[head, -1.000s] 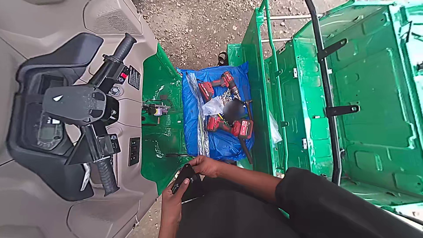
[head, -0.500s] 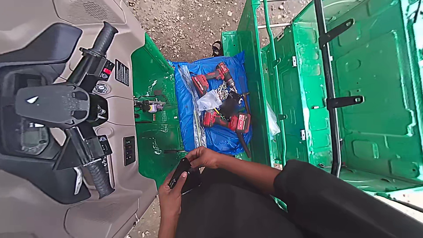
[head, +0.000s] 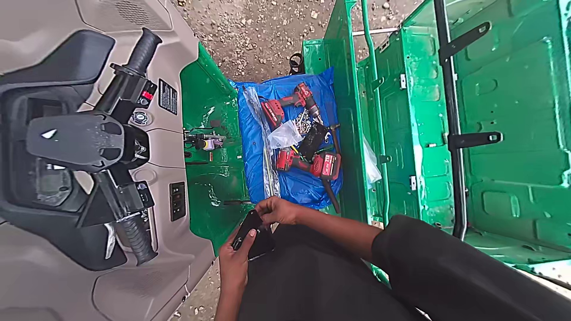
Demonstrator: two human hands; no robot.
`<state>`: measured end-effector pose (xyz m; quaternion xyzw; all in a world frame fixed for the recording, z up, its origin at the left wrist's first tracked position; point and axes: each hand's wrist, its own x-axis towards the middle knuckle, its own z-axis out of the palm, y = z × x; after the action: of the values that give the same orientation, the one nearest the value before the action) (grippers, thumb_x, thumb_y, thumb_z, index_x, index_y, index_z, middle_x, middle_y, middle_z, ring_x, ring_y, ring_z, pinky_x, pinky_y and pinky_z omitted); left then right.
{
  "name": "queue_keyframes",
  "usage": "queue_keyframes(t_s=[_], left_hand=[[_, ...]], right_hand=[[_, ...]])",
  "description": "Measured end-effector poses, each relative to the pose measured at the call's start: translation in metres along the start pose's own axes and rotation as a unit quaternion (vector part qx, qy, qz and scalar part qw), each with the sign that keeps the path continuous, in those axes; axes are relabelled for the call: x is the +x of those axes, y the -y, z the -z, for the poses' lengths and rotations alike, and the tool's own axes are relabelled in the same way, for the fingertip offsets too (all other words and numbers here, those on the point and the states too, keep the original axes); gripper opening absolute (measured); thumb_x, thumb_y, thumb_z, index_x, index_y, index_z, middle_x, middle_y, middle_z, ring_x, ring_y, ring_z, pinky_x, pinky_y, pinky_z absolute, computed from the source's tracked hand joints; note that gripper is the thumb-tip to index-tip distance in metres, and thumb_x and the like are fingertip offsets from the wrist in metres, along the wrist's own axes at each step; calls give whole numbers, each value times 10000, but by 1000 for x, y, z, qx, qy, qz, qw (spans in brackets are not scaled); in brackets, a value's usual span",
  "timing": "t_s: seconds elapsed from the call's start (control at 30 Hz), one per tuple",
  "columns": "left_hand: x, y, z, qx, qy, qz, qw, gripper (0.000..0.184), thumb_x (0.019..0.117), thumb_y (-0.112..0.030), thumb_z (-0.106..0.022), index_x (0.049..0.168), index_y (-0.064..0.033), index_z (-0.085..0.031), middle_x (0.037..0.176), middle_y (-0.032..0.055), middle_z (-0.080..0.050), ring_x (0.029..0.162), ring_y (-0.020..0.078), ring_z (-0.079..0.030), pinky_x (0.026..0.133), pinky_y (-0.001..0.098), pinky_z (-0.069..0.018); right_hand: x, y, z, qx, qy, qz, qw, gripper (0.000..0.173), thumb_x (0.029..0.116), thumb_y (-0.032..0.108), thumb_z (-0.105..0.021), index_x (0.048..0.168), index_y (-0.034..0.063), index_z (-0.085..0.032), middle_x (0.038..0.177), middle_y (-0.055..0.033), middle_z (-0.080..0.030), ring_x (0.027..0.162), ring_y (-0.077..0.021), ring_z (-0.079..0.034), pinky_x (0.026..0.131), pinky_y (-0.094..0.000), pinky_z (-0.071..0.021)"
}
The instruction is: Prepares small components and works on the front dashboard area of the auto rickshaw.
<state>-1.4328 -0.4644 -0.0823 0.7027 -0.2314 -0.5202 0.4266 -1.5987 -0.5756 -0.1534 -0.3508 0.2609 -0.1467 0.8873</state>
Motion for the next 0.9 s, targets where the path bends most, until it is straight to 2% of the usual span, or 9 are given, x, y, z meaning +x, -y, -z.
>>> queue_keyframes(t_s=[0.1,0.23,0.3,0.43,0.57,0.67,0.77,0.83,0.9], left_hand=[[0,-2,-2,-7,0,6,1000,286,888,-69,-746,1147,49,-710,1042,154,-759,930,225,-748,843,374,-639],[-2,-3,-6,-5,-1,3,1000,264,890,-62,-744,1128,49,-718,1036,151,-761,942,225,-745,855,373,-634],[-2,-1,-6,-3,-11,9,1000,226,910,-61,-732,1106,49,-720,999,150,-763,912,219,-748,841,370,-636],[4,2,-5,-31,-29,44,998,200,897,-44,-743,1057,71,-707,943,168,-757,856,232,-748,812,389,-640],[5,4,-2,-103,-66,58,991,194,920,-15,-704,1083,87,-678,970,188,-743,869,239,-741,818,398,-636],[4,6,11,-129,-106,53,985,176,937,-27,-692,1078,76,-673,945,169,-745,842,221,-743,794,392,-641],[2,8,25,-167,-132,51,976,179,953,-15,-661,1107,76,-659,966,171,-743,857,219,-745,802,398,-643],[-2,12,31,-194,-140,53,970,192,964,-21,-640,1135,67,-641,988,170,-738,880,221,-743,820,409,-639],[-6,14,36,-201,-153,52,966,182,966,-20,-636,1130,60,-648,981,161,-742,870,213,-745,810,399,-641]], right_hand=[[1,-7,2,80,35,-29,996,247,948,-57,-537,1178,1,-606,980,-69,-698,842,-155,-693,771,-370,-606],[2,-17,4,109,38,-35,993,231,951,-65,-547,1143,20,-644,955,-58,-719,819,-141,-697,760,-357,-602],[4,-19,3,83,5,-26,996,229,930,-83,-588,1136,0,-643,952,-66,-709,821,-143,-685,769,-360,-597],[6,-17,2,29,-62,-35,997,186,866,-75,-682,1038,-5,-674,839,-43,-682,670,-110,-626,619,-287,-555],[3,2,30,-124,-133,-57,982,155,915,93,-752,1035,1,-719,820,-55,-708,615,-106,-616,576,-283,-536],[0,35,88,-381,-284,-61,878,179,993,146,-617,1095,71,-743,951,-76,-735,812,-179,-704,781,-401,-601],[6,63,153,-491,-377,-28,785,275,964,56,-586,1207,43,-715,1083,-178,-736,1004,-333,-710,921,-560,-557],[8,78,185,-516,-400,-45,756,476,930,59,-640,1405,69,-606,1250,-212,-682,1099,-374,-681,956,-583,-543],[6,87,197,-538,-421,-80,726,576,855,98,-749,1406,50,-587,1352,-231,-615,1195,-413,-628,989,-626,-523]])
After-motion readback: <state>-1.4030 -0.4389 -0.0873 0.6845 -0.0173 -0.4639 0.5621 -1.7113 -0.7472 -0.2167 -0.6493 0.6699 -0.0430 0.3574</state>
